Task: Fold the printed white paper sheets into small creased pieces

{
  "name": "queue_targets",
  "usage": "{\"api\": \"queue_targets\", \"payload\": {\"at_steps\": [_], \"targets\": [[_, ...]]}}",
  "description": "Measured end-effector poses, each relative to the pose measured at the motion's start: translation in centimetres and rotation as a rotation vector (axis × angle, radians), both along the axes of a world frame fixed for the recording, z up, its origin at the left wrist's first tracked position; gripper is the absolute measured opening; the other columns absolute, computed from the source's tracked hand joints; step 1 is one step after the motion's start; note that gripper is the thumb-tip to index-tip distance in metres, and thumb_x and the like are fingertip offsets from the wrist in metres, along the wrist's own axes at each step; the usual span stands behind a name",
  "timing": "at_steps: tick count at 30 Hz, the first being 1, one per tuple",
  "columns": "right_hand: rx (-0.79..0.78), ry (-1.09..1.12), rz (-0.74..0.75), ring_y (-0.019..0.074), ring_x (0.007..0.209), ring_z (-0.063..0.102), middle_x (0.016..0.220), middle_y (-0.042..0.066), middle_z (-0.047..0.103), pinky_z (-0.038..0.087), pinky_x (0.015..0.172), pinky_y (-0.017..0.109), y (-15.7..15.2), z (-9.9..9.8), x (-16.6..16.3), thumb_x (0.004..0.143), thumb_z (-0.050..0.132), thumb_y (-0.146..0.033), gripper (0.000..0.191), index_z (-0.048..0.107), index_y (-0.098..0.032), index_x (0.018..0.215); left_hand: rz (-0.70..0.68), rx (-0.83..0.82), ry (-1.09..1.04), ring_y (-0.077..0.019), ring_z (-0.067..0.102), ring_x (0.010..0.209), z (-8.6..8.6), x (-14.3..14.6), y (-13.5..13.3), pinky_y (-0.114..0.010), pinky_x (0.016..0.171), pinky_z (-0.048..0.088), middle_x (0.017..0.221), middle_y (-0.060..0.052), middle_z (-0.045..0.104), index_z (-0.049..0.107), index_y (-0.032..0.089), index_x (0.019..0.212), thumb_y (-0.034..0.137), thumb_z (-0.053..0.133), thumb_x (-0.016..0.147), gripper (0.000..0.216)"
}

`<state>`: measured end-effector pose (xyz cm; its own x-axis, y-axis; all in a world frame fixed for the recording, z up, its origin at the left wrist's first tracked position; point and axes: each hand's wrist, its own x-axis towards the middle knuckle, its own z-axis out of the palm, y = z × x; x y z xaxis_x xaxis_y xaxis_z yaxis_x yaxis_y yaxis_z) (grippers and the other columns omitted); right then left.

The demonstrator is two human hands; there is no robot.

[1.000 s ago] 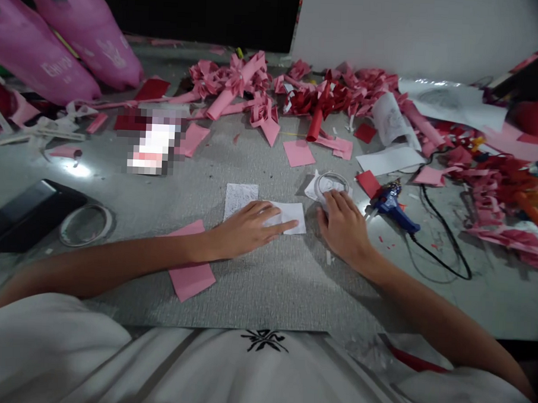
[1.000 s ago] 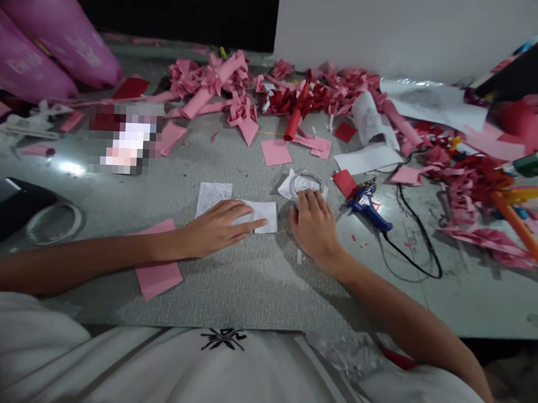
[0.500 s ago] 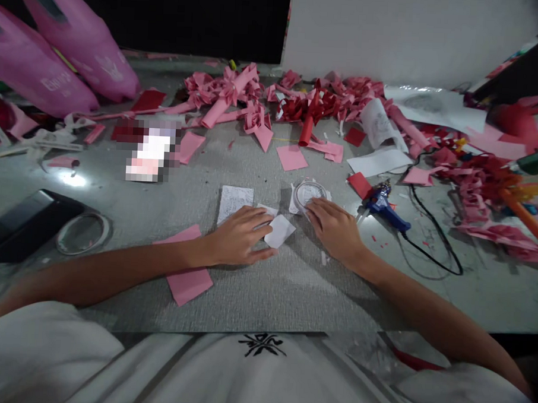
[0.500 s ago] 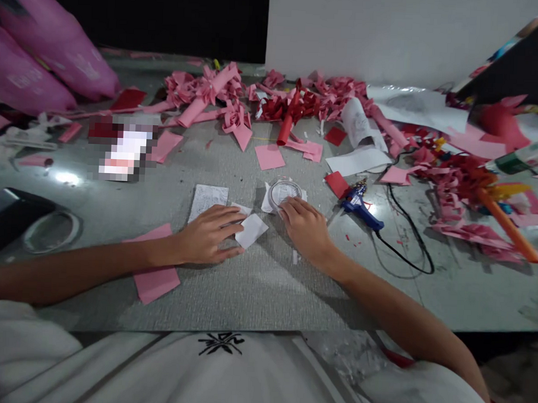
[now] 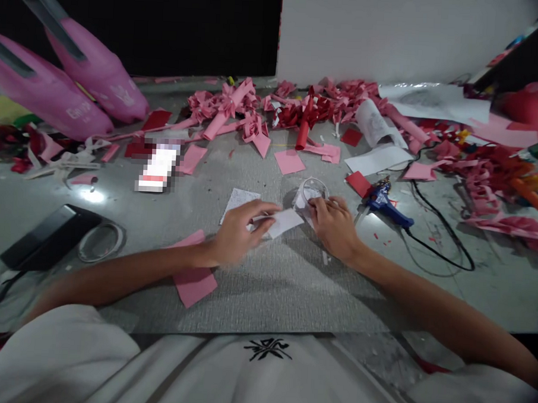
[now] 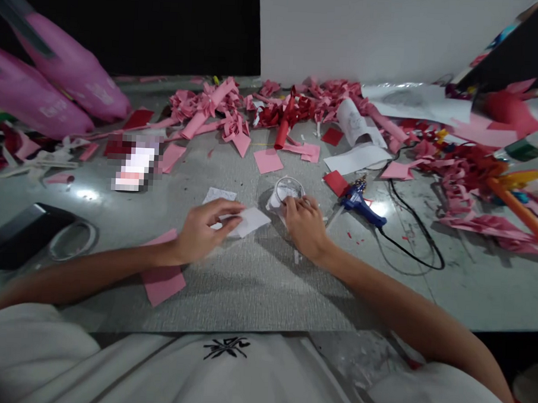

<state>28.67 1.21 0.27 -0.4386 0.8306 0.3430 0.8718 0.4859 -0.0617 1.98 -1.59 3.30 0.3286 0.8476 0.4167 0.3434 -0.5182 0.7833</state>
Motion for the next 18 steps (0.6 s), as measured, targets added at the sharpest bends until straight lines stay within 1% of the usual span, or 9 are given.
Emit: {"api": "queue_targets", "payload": {"at_steps": [2, 4, 6, 8, 9, 13, 14, 16, 18], "targets": [[-0.003, -0.006, 0.005, 0.0267, 0.090, 0.073, 0.096, 0.014, 0.079, 0.044, 0.096, 0.040, 0.2, 0.0, 0.2, 0.111, 0.037, -0.021, 0.024, 0.060, -0.014, 0.112, 0.008, -0.162, -0.160, -0.0146, 0.077, 0.091, 0.7, 0.8, 1.3, -0.021, 0.073, 0.060, 0.108, -0.006, 0.079, 0.073, 0.019, 0.113, 0.024, 0.071, 0.097, 0.018], [-0.002, -0.051, 0.025, 0.0278, 0.091, 0.071, 0.097, 0.015, 0.078, 0.044, 0.092, 0.040, 0.4, -0.1, 0.3, 0.111, 0.036, -0.022, 0.026, 0.060, -0.013, 0.114, 0.015, -0.202, -0.323, -0.0144, 0.076, 0.091, 1.0, 1.7, 3.0, -0.023, 0.078, 0.061, 0.106, -0.006, 0.077, 0.072, 0.017, 0.106, 0.025, 0.073, 0.093, 0.016], [0.021, -0.101, 0.054, 0.0292, 0.096, 0.069, 0.108, 0.017, 0.077, 0.044, 0.090, 0.041, 0.5, -0.3, 0.2, 0.110, 0.037, -0.021, 0.027, 0.061, -0.013, 0.120, 0.053, -0.196, -0.383, -0.0146, 0.073, 0.095, 0.9, 2.5, 4.7, -0.026, 0.087, 0.060, 0.104, -0.005, 0.075, 0.070, 0.016, 0.103, 0.024, 0.071, 0.091, 0.014], [0.044, -0.130, 0.079, 0.0307, 0.101, 0.066, 0.124, 0.018, 0.074, 0.045, 0.089, 0.043, 0.5, -0.5, 0.0, 0.109, 0.040, -0.019, 0.028, 0.060, -0.012, 0.127, 0.061, -0.183, -0.379, -0.0144, 0.071, 0.094, 0.6, 3.1, 5.8, -0.027, 0.088, 0.059, 0.101, -0.005, 0.072, 0.068, 0.016, 0.098, 0.021, 0.069, 0.089, 0.010], [0.043, -0.132, 0.089, 0.0314, 0.102, 0.065, 0.127, 0.018, 0.074, 0.046, 0.088, 0.043, 0.6, -0.6, 0.0, 0.108, 0.042, -0.019, 0.028, 0.060, -0.012, 0.129, 0.052, -0.183, -0.361, -0.0143, 0.070, 0.093, 0.5, 3.4, 6.2, -0.028, 0.087, 0.059, 0.100, -0.004, 0.071, 0.066, 0.017, 0.096, 0.019, 0.068, 0.087, 0.010], [-0.023, -0.062, 0.118, 0.0332, 0.100, 0.062, 0.103, 0.015, 0.075, 0.050, 0.085, 0.044, 0.9, -0.8, 0.0, 0.106, 0.044, -0.017, 0.024, 0.062, -0.013, 0.120, -0.103, -0.203, -0.199, -0.0157, 0.070, 0.095, 0.1, 3.8, 6.1, -0.030, 0.090, 0.059, 0.102, -0.004, 0.069, 0.061, 0.019, 0.098, 0.016, 0.065, 0.086, 0.013], [-0.039, -0.032, 0.132, 0.0331, 0.100, 0.061, 0.103, 0.015, 0.074, 0.051, 0.085, 0.044, 1.0, -0.8, 0.1, 0.105, 0.043, -0.016, 0.025, 0.062, -0.014, 0.120, -0.145, -0.194, -0.158, -0.0165, 0.070, 0.098, 0.1, 3.9, 5.9, -0.031, 0.092, 0.059, 0.104, -0.004, 0.070, 0.061, 0.019, 0.100, 0.016, 0.063, 0.088, 0.013], [-0.061, 0.022, 0.164, 0.0318, 0.100, 0.061, 0.113, 0.016, 0.072, 0.052, 0.089, 0.046, 1.2, -0.8, 0.2, 0.103, 0.040, -0.012, 0.028, 0.061, -0.016, 0.121, -0.206, -0.164, -0.095, -0.0175, 0.071, 0.103, 0.1, 4.0, 5.8, -0.033, 0.095, 0.057, 0.106, -0.005, 0.071, 0.059, 0.020, 0.100, 0.015, 0.060, 0.090, 0.012], [-0.074, 0.060, 0.185, 0.0296, 0.098, 0.061, 0.120, 0.016, 0.069, 0.053, 0.091, 0.046, 1.4, -0.7, 0.4, 0.100, 0.037, -0.009, 0.030, 0.058, -0.017, 0.120, -0.249, -0.145, -0.030, -0.0170, 0.070, 0.100, -0.1, 4.2, 6.1, -0.032, 0.094, 0.056, 0.102, -0.004, 0.071, 0.056, 0.021, 0.098, 0.013, 0.059, 0.089, 0.012]]}}
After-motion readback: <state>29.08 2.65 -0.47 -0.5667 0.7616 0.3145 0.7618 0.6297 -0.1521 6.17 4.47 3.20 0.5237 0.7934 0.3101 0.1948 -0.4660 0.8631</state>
